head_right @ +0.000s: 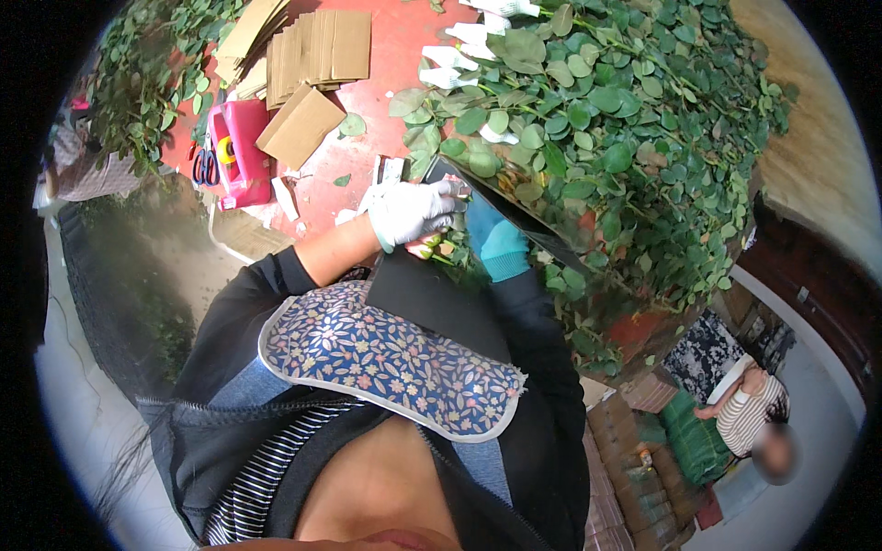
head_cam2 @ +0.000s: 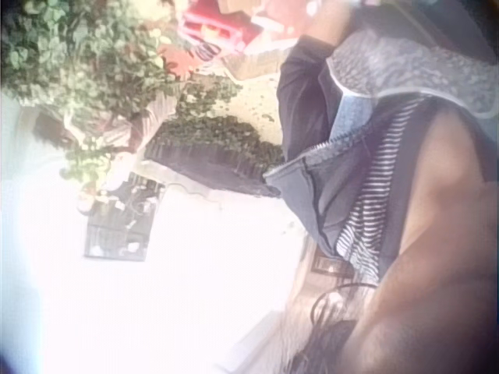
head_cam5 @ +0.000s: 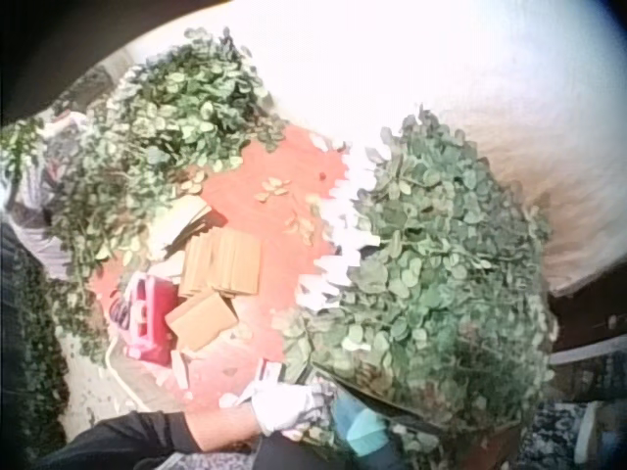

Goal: The person arranges white flowers and green leaves into a black foam block. They repeatedly pick up flowers and leaves from the table, place them into the foam, and adjust their positions. The person uses a stapler to secure the arrangement at intervals.

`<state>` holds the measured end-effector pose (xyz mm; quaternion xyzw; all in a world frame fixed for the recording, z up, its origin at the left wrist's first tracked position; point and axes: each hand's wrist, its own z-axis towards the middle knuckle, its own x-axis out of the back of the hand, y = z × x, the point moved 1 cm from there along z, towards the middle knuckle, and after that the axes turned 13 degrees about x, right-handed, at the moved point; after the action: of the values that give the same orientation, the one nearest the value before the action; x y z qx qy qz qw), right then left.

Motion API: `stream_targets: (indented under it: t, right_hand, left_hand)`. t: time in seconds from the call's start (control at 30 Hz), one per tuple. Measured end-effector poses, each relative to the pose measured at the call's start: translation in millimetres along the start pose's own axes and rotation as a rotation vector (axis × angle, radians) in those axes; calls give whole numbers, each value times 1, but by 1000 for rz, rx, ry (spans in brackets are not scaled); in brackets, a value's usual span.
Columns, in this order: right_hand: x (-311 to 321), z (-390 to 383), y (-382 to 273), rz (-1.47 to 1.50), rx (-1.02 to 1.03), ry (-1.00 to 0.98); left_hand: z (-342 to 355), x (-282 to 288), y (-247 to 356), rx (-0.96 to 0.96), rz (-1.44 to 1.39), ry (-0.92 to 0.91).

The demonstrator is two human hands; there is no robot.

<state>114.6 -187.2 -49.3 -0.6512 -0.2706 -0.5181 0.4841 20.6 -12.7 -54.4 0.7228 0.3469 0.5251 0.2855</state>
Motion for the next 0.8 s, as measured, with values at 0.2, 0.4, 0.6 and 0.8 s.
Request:
stream_targets:
  t: [0.2,0.4,0.6,0.8]
  right_hand:
    - [36,-11,-23,-7,49,-240]
    - [21,0,-26,-90,49,-295]
    - [9,-3,-19,-123,129,-241]
    - [9,-1,-12,101,41,-5]
  left_hand:
    - [23,33,-12,15,-141,-235]
    - [41,27,-39,-74,-301,-275]
    - [35,27,-31,-84,-248,-159]
    - [7,18,-12,211,-318,-176]
